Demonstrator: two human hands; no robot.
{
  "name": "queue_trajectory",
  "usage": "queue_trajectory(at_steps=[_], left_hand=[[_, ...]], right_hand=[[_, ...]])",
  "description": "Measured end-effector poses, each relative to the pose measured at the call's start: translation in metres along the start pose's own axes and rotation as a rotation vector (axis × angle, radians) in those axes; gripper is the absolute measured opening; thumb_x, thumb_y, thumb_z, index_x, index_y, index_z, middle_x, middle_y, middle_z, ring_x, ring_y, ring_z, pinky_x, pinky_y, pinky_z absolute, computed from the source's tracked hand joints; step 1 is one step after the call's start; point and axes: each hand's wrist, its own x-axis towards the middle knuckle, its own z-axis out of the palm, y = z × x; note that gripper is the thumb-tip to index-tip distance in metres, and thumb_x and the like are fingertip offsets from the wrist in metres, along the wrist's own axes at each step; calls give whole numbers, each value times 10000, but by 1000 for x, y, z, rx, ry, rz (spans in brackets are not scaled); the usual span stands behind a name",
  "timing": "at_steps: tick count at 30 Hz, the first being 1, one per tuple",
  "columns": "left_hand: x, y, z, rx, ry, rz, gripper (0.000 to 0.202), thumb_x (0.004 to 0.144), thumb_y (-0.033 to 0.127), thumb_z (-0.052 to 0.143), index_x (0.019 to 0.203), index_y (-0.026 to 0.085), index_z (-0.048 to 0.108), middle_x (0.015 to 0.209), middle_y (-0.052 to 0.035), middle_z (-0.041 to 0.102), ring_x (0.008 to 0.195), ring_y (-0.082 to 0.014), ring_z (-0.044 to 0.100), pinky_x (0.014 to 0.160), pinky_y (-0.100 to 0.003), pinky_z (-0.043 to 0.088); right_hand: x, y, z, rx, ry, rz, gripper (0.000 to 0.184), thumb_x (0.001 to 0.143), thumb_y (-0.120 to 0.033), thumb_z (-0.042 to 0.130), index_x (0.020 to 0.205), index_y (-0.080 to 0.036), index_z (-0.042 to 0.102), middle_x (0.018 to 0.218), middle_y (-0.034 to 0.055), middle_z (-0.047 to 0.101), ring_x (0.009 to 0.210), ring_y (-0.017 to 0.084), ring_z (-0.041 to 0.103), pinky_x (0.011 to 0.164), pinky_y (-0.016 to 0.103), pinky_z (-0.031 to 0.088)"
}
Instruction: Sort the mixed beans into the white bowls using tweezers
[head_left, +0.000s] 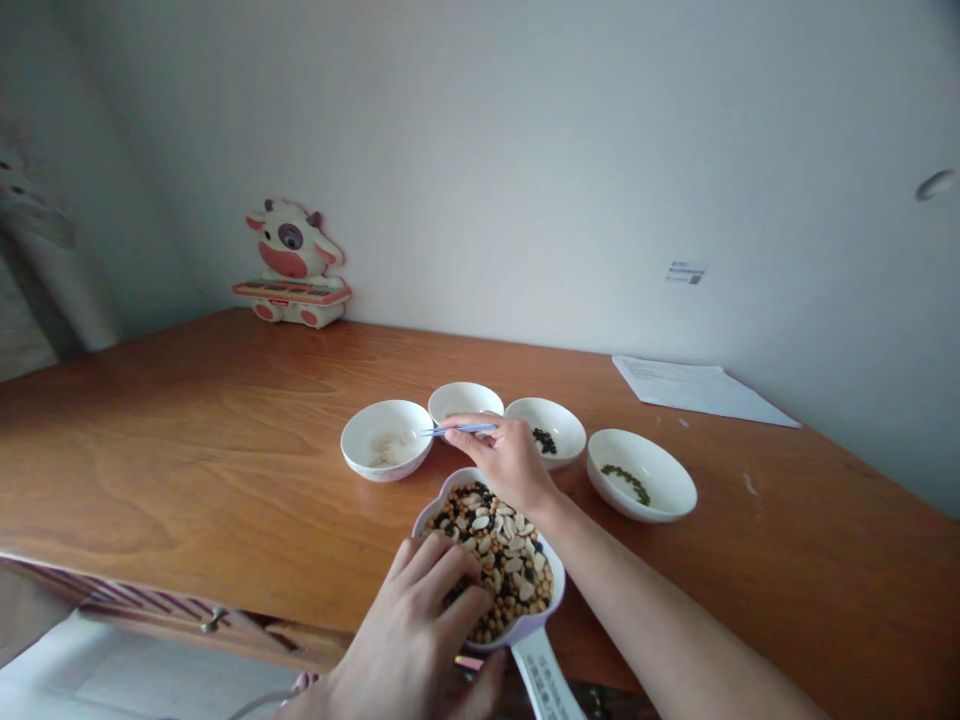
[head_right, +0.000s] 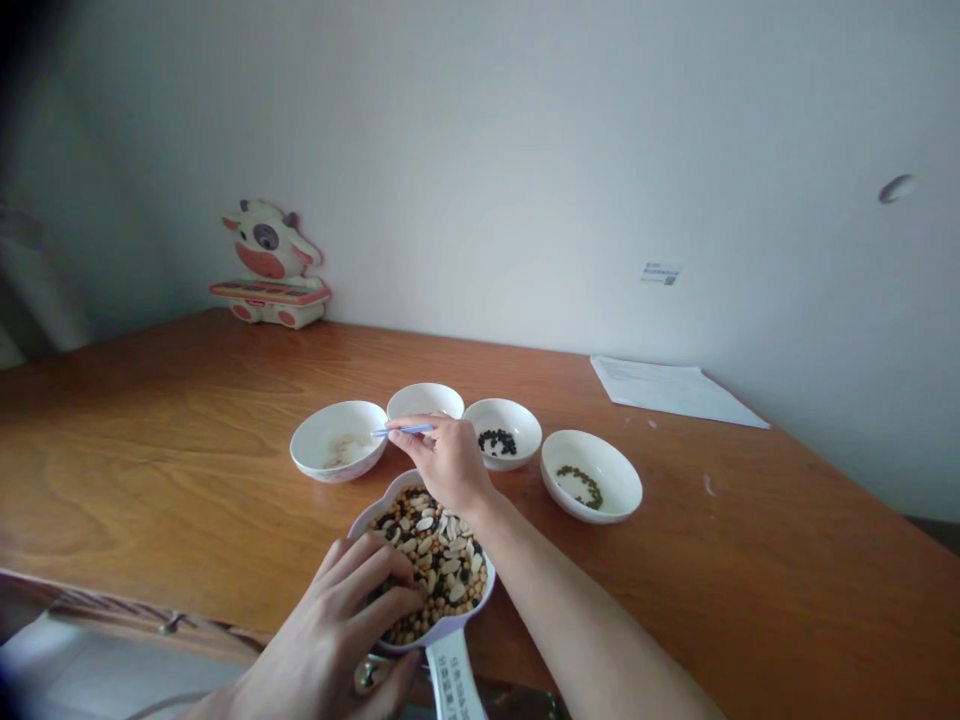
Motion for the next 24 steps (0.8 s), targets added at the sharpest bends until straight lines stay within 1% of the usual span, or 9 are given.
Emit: queue_trajectory(at_steps=[3, 7, 10, 12, 15, 17, 20, 22, 24], left_hand=[[0, 0, 0, -4, -8, -3, 110, 799, 165, 599, 876, 195, 672, 905, -58, 651, 850, -239, 598, 773, -402, 540], [0, -3, 2, 5, -10, 6, 97, 824, 180, 610, 893, 200, 674, 914, -56, 659, 876, -237, 603, 805, -394, 545], [-3, -4, 1, 15, -14, 0, 114, 829, 179, 612, 923, 208, 669, 940, -55, 654, 901, -238, 608, 831, -396, 548], [-7, -5, 0, 50, -8, -11, 179, 837, 220, 636, 1015, 216, 659, 1058, -75, 636, 977, -258, 608, 867, -410, 548], [-12, -9, -4, 123, 39, -7, 486, 868, 428, 654, 1292, 216, 548, 1338, -135, 507, 1164, -319, 545, 909, -426, 543], [-12, -16, -6, 196, 95, -45, 583, 918, 491, 558, 1415, 211, 435, 1457, -154, 398, 1279, -359, 453, 978, -490, 487], [-3, -30, -6, 368, 189, -191, 558, 974, 409, 422, 1478, 188, 332, 1524, -175, 321, 1397, -400, 296, 1074, -615, 306], [6, -40, -6, 469, 218, -292, 548, 984, 410, 394, 1465, 159, 322, 1474, -196, 395, 1397, -401, 301, 1092, -647, 228], [13, -46, -5, 517, 184, -340, 533, 981, 443, 403, 1418, 142, 354, 1338, -193, 526, 1296, -386, 421, 1081, -666, 208]], right_hand=[[-1, -3, -4, 70, 31, 16, 206, 895, -331, 665, 1008, -204, 781, 1014, 58, 787, 883, 192, 743, 789, 278, 601], [-9, -5, -18, 6, 116, 46, 264, 910, -385, 642, 993, -171, 772, 875, 65, 781, 656, 161, 696, 588, 244, 554], [-20, -2, -28, -25, 140, 44, 270, 914, -396, 633, 949, -160, 761, 853, 76, 766, 697, 178, 692, 615, 256, 549], [-30, 1, -35, -32, 144, 39, 258, 917, -390, 629, 916, -165, 754, 858, 81, 759, 732, 188, 696, 636, 262, 554], [-43, 3, -41, -16, 166, 49, 250, 926, -381, 613, 919, -166, 740, 797, 71, 740, 674, 177, 684, 585, 251, 539], [-47, 3, -42, -18, 188, 43, 240, 929, -370, 608, 917, -167, 735, 726, 53, 716, 624, 163, 665, 549, 238, 516], [-48, 1, -42, -41, 197, 22, 217, 929, -343, 604, 908, -167, 729, 669, 31, 690, 577, 145, 637, 529, 230, 495], [-47, 0, -41, -56, 191, 7, 203, 924, -324, 603, 898, -165, 727, 657, 25, 684, 566, 142, 630, 526, 232, 492], [-46, -2, -41, -68, 185, -5, 194, 919, -310, 605, 889, -162, 725, 648, 22, 682, 555, 139, 624, 514, 232, 483]])
